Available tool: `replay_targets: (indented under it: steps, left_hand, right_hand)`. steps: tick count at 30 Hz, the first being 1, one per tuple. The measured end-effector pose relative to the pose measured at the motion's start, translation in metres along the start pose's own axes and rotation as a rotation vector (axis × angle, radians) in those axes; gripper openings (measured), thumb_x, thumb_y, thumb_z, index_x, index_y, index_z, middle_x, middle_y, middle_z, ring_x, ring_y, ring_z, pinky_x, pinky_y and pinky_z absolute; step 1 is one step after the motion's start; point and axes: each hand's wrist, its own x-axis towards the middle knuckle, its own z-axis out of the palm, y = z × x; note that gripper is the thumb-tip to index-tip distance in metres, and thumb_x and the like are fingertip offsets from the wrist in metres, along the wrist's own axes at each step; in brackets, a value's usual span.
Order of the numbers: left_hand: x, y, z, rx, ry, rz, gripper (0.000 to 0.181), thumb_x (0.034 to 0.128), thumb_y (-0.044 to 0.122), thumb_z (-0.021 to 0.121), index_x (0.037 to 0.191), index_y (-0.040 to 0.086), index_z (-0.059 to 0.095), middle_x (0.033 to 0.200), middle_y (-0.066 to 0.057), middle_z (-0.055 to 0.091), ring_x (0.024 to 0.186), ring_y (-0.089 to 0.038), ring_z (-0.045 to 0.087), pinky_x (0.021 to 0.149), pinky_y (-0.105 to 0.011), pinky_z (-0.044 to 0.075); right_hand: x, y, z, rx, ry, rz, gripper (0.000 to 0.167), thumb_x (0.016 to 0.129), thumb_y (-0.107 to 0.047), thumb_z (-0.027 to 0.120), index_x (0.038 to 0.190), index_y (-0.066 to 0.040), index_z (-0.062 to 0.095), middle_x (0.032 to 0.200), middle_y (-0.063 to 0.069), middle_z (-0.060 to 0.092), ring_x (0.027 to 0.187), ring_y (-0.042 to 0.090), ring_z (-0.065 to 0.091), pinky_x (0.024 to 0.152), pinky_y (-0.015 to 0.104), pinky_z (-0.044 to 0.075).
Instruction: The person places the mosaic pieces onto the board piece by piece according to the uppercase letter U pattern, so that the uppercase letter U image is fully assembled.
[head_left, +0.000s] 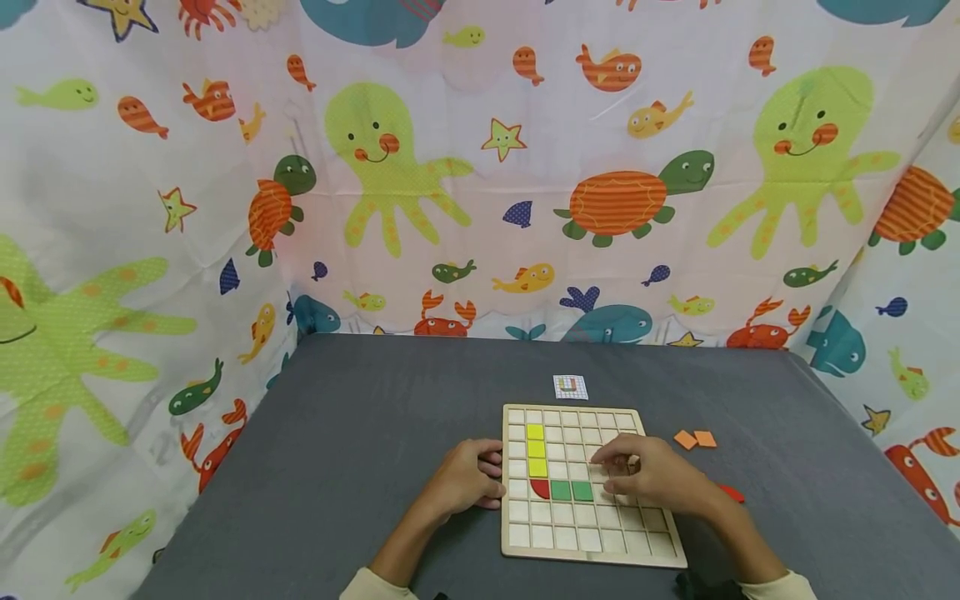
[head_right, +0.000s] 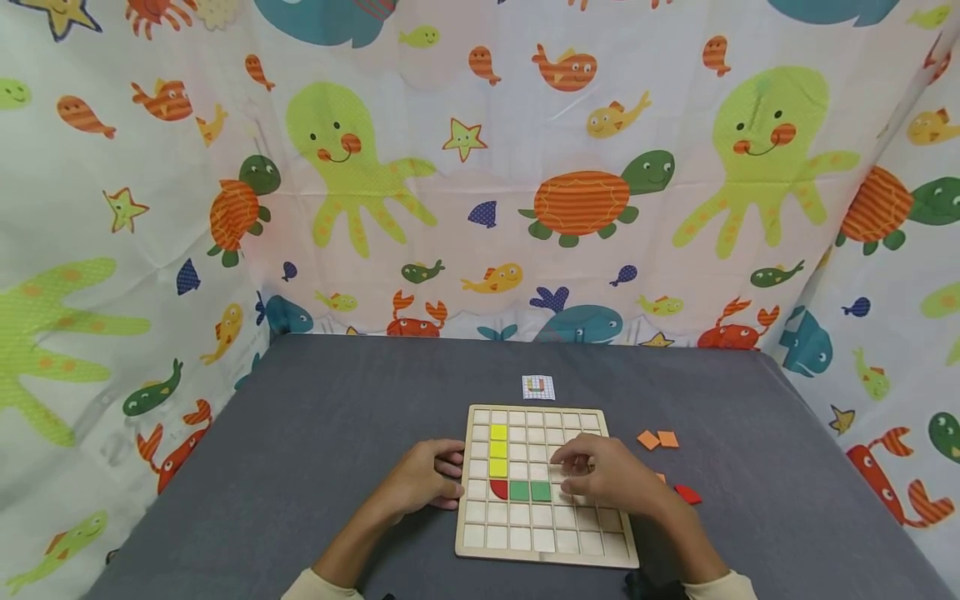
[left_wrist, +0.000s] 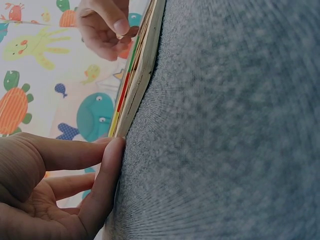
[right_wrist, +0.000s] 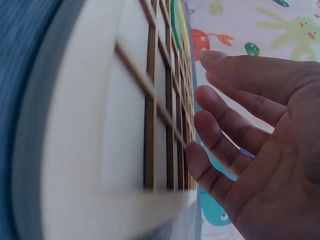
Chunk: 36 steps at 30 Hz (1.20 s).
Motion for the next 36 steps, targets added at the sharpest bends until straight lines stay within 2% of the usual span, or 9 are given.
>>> replay_targets:
  steps: [3, 8, 14, 18, 25, 29, 36]
  left_hand:
    - [0.000, -0.001, 0.001, 0.000, 0.002, 0.004, 0.067, 0.0797, -0.017, 0.076, 0.143, -0.009, 0.058, 0.116, -0.016, 0.062, 0.098, -0.025, 0.067, 0.063, -0.036, 0.068]
    - [0.000, -0.001, 0.001, -0.002, 0.001, -0.002, 0.067, 0.0793, -0.017, 0.077, 0.143, -0.009, 0.058, 0.116, -0.016, 0.063, 0.098, -0.024, 0.066, 0.063, -0.036, 0.068]
    - [-0.001, -0.001, 0.000, -0.002, -0.003, -0.001, 0.067, 0.0800, -0.017, 0.077, 0.144, -0.009, 0.058, 0.117, -0.016, 0.063, 0.098, -0.024, 0.066, 0.063, -0.036, 0.067]
    - [0.000, -0.001, 0.000, 0.008, 0.000, 0.005, 0.067, 0.0807, -0.016, 0.077, 0.144, -0.008, 0.057, 0.117, -0.016, 0.063, 0.098, -0.024, 0.066, 0.063, -0.035, 0.067]
    - [0.000, -0.001, 0.000, 0.015, 0.003, 0.004, 0.067, 0.0803, -0.017, 0.077, 0.144, -0.009, 0.058, 0.116, -0.015, 0.063, 0.098, -0.023, 0.066, 0.063, -0.035, 0.067]
    - [0.000, 0.000, 0.000, 0.012, 0.005, 0.001, 0.067, 0.0803, -0.017, 0.076, 0.144, -0.009, 0.058, 0.116, -0.015, 0.062, 0.098, -0.024, 0.066, 0.063, -0.035, 0.067]
    - [0.000, -0.001, 0.001, 0.021, 0.009, -0.008, 0.066, 0.0804, -0.017, 0.077, 0.143, -0.007, 0.059, 0.115, -0.015, 0.063, 0.097, -0.023, 0.067, 0.063, -0.035, 0.067]
  right_hand:
    - [-0.005, 0.005, -0.005, 0.008, 0.017, 0.008, 0.029, 0.091, -0.022, 0.083, 0.118, -0.014, 0.077, 0.109, 0.002, 0.070, 0.095, 0.015, 0.062, 0.077, 0.026, 0.056]
    - [-0.015, 0.015, -0.019, 0.025, 0.022, 0.025, 0.032, 0.092, -0.022, 0.083, 0.120, -0.008, 0.075, 0.107, 0.006, 0.068, 0.091, 0.011, 0.059, 0.073, 0.026, 0.054]
    - [-0.030, 0.028, -0.034, -0.020, 0.049, 0.048, 0.033, 0.092, -0.022, 0.083, 0.121, -0.008, 0.075, 0.103, 0.004, 0.066, 0.088, 0.007, 0.057, 0.071, 0.025, 0.054]
    - [-0.039, 0.035, -0.041, -0.071, 0.088, 0.089, 0.033, 0.090, -0.024, 0.085, 0.119, -0.012, 0.077, 0.102, 0.001, 0.065, 0.091, 0.008, 0.056, 0.073, 0.024, 0.055]
    - [-0.053, 0.043, -0.054, -0.121, 0.109, 0.238, 0.040, 0.090, -0.032, 0.086, 0.122, -0.012, 0.075, 0.117, 0.002, 0.070, 0.097, 0.012, 0.063, 0.075, 0.025, 0.057]
    - [-0.059, 0.048, -0.060, -0.135, 0.109, 0.254, 0.040, 0.091, -0.034, 0.085, 0.122, -0.012, 0.075, 0.118, 0.003, 0.072, 0.098, 0.013, 0.064, 0.074, 0.025, 0.057]
    - [-0.070, 0.060, -0.068, -0.173, 0.098, 0.290, 0.043, 0.088, -0.026, 0.085, 0.126, -0.011, 0.073, 0.121, 0.004, 0.073, 0.101, 0.015, 0.063, 0.077, 0.025, 0.056]
